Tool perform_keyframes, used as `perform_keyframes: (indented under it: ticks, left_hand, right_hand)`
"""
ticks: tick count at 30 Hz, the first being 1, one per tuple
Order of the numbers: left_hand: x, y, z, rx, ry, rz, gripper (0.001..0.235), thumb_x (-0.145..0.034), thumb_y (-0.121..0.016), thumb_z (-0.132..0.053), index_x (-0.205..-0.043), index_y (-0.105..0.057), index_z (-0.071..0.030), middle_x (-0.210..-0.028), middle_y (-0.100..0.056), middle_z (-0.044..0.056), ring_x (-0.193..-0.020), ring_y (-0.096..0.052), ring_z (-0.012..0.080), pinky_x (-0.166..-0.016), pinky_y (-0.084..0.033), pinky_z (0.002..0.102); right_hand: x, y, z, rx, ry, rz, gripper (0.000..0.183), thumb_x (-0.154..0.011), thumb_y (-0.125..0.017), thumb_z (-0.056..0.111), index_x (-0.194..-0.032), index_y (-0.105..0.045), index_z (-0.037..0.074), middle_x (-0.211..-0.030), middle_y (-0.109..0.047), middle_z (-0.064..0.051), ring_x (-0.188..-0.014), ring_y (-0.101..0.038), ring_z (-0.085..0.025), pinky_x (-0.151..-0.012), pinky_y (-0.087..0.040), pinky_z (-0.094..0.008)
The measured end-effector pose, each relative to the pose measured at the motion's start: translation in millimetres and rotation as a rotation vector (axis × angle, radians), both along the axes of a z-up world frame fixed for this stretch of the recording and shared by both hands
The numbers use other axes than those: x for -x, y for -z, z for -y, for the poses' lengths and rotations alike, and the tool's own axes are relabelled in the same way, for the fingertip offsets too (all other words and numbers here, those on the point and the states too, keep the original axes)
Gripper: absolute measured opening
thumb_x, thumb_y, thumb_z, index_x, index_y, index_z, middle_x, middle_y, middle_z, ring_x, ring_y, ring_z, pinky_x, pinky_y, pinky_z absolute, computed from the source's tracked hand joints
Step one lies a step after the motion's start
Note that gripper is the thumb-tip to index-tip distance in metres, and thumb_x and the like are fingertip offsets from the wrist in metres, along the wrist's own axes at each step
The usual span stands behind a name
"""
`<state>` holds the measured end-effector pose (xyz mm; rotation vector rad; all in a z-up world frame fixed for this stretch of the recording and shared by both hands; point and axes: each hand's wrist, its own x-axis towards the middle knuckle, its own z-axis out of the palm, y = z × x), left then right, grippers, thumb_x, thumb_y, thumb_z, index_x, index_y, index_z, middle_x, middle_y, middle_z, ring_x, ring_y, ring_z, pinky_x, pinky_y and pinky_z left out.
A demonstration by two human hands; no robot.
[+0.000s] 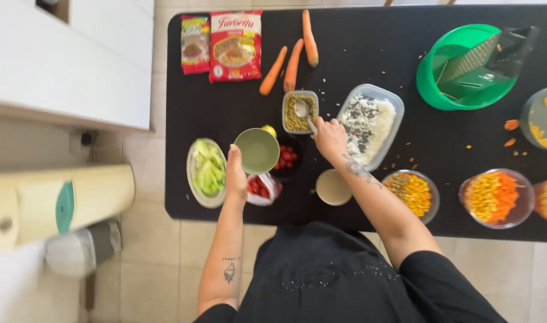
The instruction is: The person portions corn and peas from larger containers into three smaller bowls using a spoon. They then use their hands to spread and arrange the vegetables evenly within the bowls.
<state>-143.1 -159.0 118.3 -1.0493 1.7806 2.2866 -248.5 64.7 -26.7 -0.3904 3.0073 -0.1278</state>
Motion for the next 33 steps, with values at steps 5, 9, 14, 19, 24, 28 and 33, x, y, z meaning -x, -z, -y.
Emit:
perform_keyframes:
  ticks: [5, 9, 14, 19, 24, 28, 33]
  left_hand:
    - [67, 69, 28, -0.193, -0.041, 0.067, 0.06, -0.091, -0.051, -0.055, -0.134, -0.044, -0.013, -0.135, -0.045, 0.01, -0.122, -0.047, 0.0248, -0.103, -0.039, 0.046]
    - [108, 121, 14, -0.429, 0.002, 0.047, 0.053, -0.09, -0.053, -0.055, -0.117, -0.059, -0.01, -0.114, -0.063, 0.009, -0.106, -0.062, 0.0204, -0.095, -0.049, 0.04]
    - [127, 128, -12, -0.635, 0.008, 0.106, 0.052, -0.09, -0.055, -0.053, -0.112, -0.061, -0.006, -0.111, -0.065, 0.011, -0.105, -0.062, 0.0219, -0.095, -0.049, 0.039]
    - [131, 125, -15, -0.656, -0.01, 0.163, 0.056, -0.089, -0.057, -0.051, -0.116, -0.057, -0.002, -0.113, -0.063, 0.017, -0.106, -0.061, 0.0282, -0.095, -0.048, 0.045]
    - [140, 92, 4, 0.004, 0.103, 0.018, 0.067, -0.093, -0.042, -0.059, -0.128, -0.047, -0.002, -0.128, -0.047, 0.022, -0.126, -0.042, 0.0306, -0.111, -0.027, 0.044]
    - [152, 200, 66, 0.6, 0.269, 0.008, 0.054, -0.098, -0.036, -0.053, -0.121, -0.053, -0.008, -0.114, -0.051, 0.017, -0.118, -0.047, 0.0319, -0.106, -0.032, 0.041]
    - [152, 165, 59, 1.177, 0.218, -0.04, 0.054, -0.079, -0.07, -0.047, -0.122, -0.047, -0.023, -0.112, -0.042, 0.006, -0.101, -0.051, 0.0309, -0.082, -0.048, 0.05]
  right_hand:
    - [5, -7, -3, -0.056, 0.041, -0.163, 0.026, -0.073, -0.068, 0.017, -0.095, -0.056, 0.021, -0.069, -0.058, 0.001, -0.066, -0.061, -0.021, -0.056, -0.05, -0.034]
    - [28, -22, -6, -0.156, -0.106, -0.406, 0.022, -0.08, -0.058, 0.015, -0.1, -0.059, 0.024, -0.074, -0.051, 0.006, -0.067, -0.057, -0.016, -0.056, -0.047, -0.027]
    - [21, -36, -7, -0.227, -0.165, -0.33, 0.023, -0.08, -0.057, 0.018, -0.102, -0.061, 0.021, -0.077, -0.053, 0.003, -0.069, -0.056, -0.018, -0.055, -0.045, -0.03]
    - [6, -54, 6, -0.263, -0.166, -0.241, 0.028, -0.073, -0.059, 0.012, -0.1, -0.062, 0.017, -0.075, -0.052, 0.002, -0.065, -0.058, -0.018, -0.053, -0.047, -0.029]
    - [6, -64, 4, 0.006, 0.116, -0.007, 0.027, -0.082, -0.055, 0.007, -0.103, -0.066, 0.019, -0.077, -0.056, 0.0, -0.067, -0.063, -0.024, -0.056, -0.051, -0.033]
    - [0, -63, 4, 0.062, 0.165, 0.019, 0.026, -0.085, -0.054, 0.007, -0.105, -0.065, 0.019, -0.077, -0.055, 0.002, -0.067, -0.063, -0.022, -0.058, -0.051, -0.032]
    - [-1, -53, 1, 0.082, 0.192, -0.04, 0.027, -0.086, -0.052, 0.01, -0.108, -0.062, 0.023, -0.08, -0.057, -0.001, -0.07, -0.064, -0.027, -0.062, -0.054, -0.038]
